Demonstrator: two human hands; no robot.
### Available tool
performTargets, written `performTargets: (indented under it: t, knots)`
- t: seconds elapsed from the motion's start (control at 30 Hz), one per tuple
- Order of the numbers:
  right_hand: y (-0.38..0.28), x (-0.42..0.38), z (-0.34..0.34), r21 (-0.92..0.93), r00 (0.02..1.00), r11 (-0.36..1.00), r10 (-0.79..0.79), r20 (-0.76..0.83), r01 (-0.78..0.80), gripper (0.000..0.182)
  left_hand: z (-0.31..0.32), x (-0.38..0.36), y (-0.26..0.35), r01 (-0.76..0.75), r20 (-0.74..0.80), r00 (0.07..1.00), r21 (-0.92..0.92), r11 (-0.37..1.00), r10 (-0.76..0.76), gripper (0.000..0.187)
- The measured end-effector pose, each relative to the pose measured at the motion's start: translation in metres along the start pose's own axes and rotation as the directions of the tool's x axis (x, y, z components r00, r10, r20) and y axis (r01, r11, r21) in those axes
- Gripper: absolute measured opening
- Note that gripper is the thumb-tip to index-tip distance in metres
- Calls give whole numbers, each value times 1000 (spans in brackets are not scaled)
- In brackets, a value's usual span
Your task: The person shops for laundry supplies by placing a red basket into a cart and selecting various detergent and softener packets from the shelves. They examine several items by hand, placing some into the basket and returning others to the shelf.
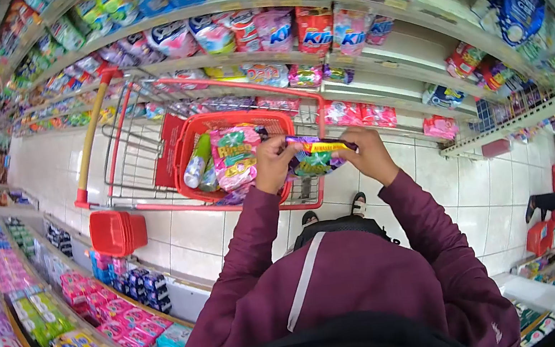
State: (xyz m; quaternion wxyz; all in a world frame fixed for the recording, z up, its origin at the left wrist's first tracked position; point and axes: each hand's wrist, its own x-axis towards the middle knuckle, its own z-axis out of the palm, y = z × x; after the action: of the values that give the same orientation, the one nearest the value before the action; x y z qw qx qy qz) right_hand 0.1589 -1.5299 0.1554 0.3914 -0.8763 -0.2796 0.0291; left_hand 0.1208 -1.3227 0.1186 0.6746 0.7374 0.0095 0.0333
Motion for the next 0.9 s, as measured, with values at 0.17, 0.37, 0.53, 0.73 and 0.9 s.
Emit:
performTargets:
  t: [0.17,0.37,0.53,0.73,0.9]
  knots:
    - [3,-31,-39,266,982,950,-182,52,163,12,34,16,-43,-6,106,994,-321,947,42,9]
    - [100,-73,-20,-574,995,817,-99,-31,64,8,44,24,-51,141,142,985,-333,932,-98,23]
    - [160,-68,-60,-308,793,759,420,-441,-574,15,54,26,-68,256,163,964,-357,898,-210,25]
    - [200,-48,-48,-426,944,845,255,-208,-322,13,93,43,-66,411,300,902,-370,833,-311,29]
    - [211,-13,-52,-364,984,915,167,-56,-176,8,141,64,-74,679,409,731,-354,643,-546,47]
